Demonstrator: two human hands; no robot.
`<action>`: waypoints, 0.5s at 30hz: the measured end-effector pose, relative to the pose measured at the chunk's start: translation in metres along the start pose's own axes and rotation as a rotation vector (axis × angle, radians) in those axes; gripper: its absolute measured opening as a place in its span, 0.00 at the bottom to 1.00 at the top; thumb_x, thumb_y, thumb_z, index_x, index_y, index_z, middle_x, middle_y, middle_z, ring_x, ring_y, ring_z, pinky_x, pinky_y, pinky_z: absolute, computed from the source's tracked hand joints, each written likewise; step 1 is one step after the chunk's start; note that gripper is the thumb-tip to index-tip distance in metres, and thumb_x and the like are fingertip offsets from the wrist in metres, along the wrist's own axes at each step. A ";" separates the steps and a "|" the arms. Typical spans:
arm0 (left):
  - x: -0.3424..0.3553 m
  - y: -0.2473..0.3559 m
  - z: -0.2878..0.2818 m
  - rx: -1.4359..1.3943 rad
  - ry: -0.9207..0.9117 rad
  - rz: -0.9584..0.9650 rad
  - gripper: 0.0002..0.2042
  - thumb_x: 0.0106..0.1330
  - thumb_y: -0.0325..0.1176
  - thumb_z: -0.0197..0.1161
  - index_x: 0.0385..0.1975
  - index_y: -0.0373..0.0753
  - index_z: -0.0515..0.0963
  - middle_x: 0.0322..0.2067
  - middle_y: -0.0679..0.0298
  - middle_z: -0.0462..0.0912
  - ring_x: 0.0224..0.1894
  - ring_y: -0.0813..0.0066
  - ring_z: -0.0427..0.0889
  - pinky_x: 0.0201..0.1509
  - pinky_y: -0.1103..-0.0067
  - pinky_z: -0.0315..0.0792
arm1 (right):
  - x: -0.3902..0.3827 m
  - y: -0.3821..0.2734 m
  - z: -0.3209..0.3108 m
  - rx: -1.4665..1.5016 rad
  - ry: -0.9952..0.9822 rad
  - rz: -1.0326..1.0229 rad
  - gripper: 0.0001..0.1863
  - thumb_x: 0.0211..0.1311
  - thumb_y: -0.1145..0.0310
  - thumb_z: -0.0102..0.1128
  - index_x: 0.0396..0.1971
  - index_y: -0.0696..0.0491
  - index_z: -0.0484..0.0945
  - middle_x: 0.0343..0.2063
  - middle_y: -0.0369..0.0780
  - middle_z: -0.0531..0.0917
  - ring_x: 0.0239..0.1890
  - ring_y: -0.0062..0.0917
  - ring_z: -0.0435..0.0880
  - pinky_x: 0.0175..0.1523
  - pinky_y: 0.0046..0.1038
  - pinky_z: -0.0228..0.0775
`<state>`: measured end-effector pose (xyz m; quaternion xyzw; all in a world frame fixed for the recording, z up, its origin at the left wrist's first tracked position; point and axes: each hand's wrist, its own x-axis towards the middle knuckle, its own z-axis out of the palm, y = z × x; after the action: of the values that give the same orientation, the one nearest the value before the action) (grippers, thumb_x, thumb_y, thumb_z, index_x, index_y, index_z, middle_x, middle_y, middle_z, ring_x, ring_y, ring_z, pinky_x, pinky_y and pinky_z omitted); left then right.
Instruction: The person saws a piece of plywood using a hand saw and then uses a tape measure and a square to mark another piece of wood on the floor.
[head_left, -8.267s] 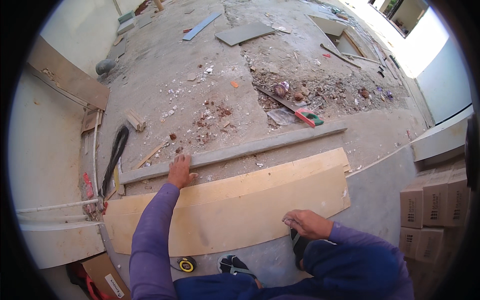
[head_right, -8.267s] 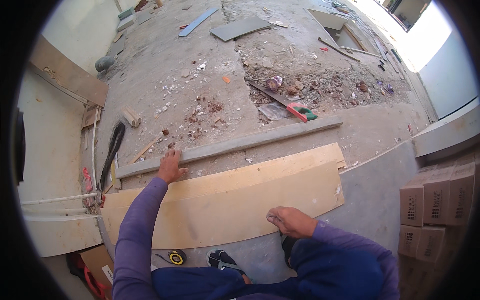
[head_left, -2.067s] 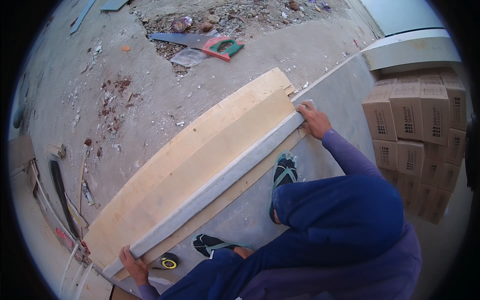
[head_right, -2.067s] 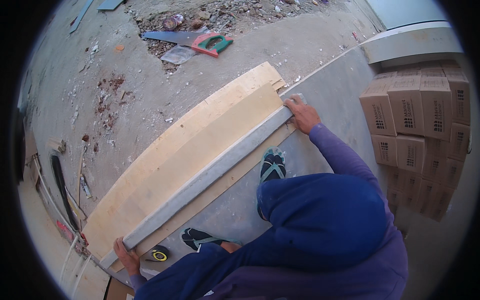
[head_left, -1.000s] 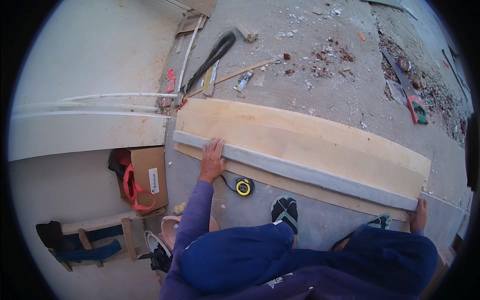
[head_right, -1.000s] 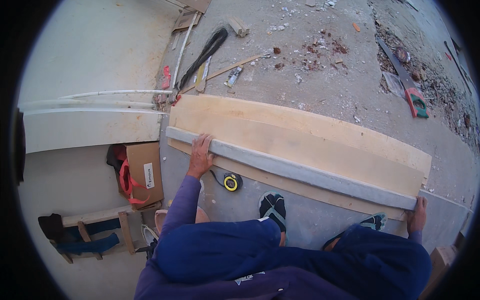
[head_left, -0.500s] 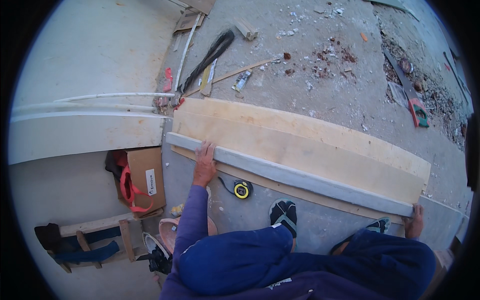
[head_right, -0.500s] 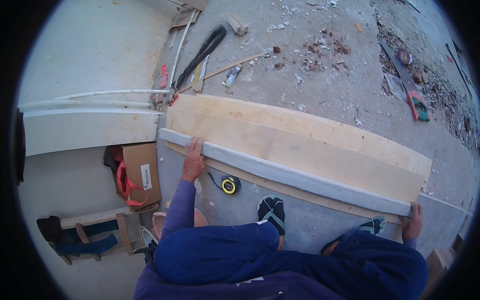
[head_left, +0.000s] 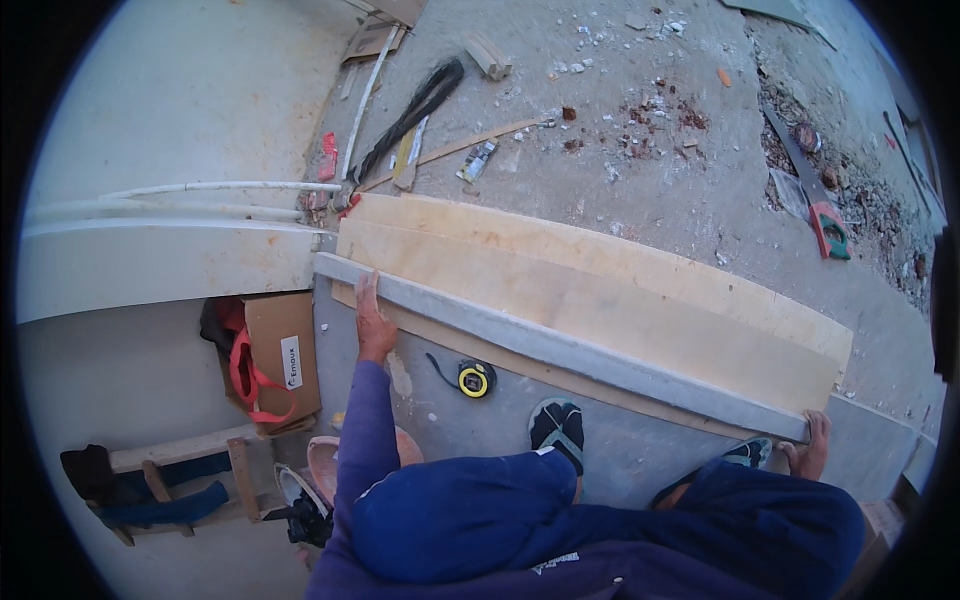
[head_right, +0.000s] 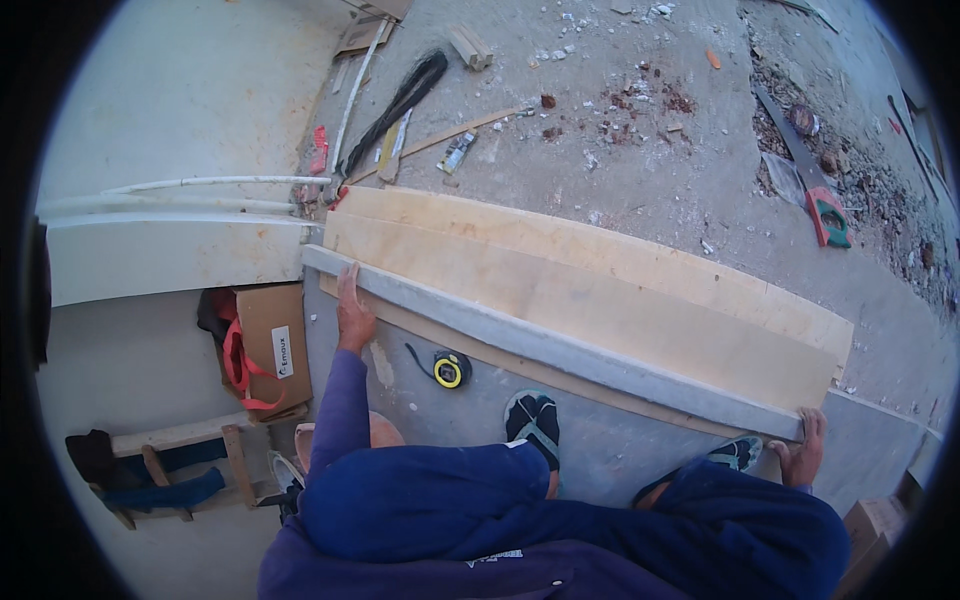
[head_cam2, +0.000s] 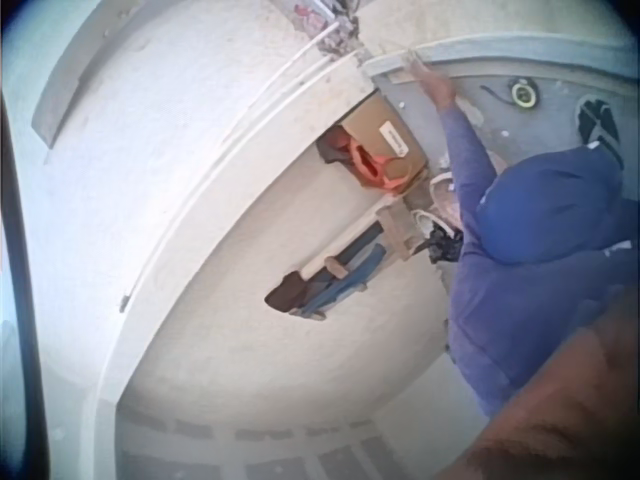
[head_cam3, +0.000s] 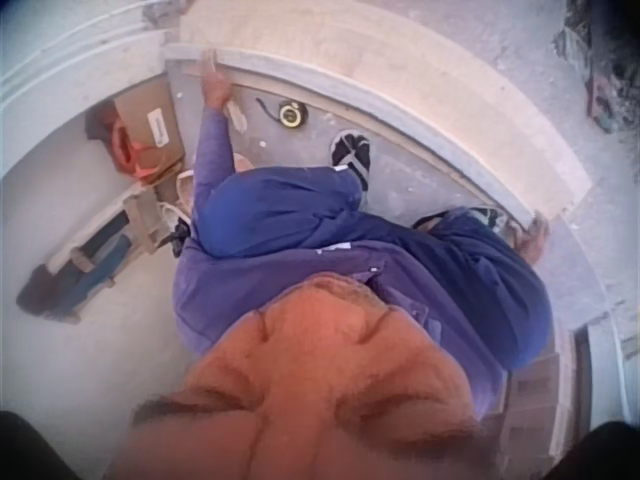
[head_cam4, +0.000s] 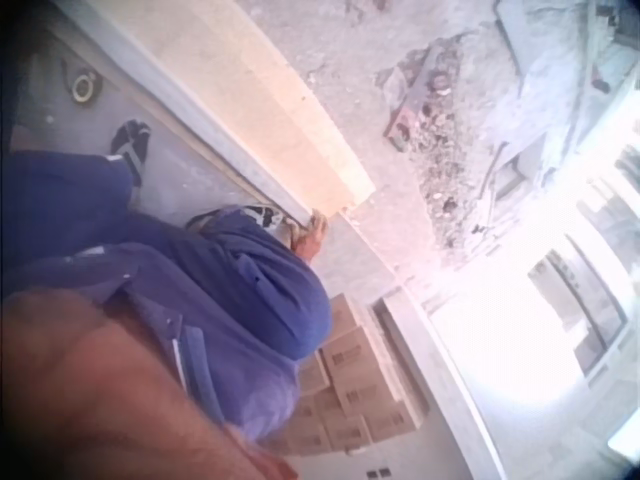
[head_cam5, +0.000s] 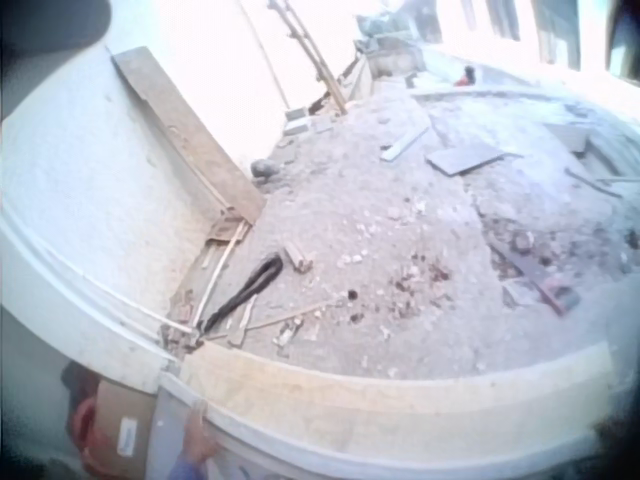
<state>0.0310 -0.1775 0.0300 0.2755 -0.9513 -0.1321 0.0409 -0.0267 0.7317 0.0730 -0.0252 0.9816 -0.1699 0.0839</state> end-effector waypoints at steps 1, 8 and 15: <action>0.002 -0.016 -0.002 -0.022 0.051 -0.077 0.39 0.64 0.21 0.66 0.79 0.34 0.64 0.79 0.43 0.62 0.82 0.44 0.59 0.85 0.61 0.57 | 0.001 0.001 0.001 0.001 0.122 -0.055 0.31 0.55 0.66 0.79 0.59 0.54 0.77 0.56 0.49 0.78 0.57 0.50 0.82 0.61 0.43 0.75; 0.062 -0.020 0.021 -0.631 0.473 -0.707 0.47 0.66 0.44 0.72 0.78 0.21 0.57 0.73 0.34 0.68 0.74 0.40 0.73 0.79 0.63 0.66 | -0.023 0.050 0.019 0.063 0.264 0.350 0.25 0.64 0.58 0.75 0.56 0.55 0.79 0.50 0.50 0.80 0.53 0.50 0.83 0.59 0.42 0.75; 0.068 0.015 0.053 -0.603 0.603 -0.801 0.51 0.62 0.43 0.73 0.80 0.23 0.53 0.73 0.33 0.69 0.72 0.39 0.74 0.77 0.62 0.69 | -0.032 0.080 0.027 0.121 0.211 0.662 0.23 0.67 0.56 0.72 0.54 0.55 0.80 0.48 0.51 0.81 0.51 0.49 0.83 0.57 0.42 0.75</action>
<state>-0.0418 -0.1894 -0.0168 0.6154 -0.6396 -0.3178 0.3334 0.0081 0.8003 0.0258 0.3172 0.9279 -0.1932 0.0338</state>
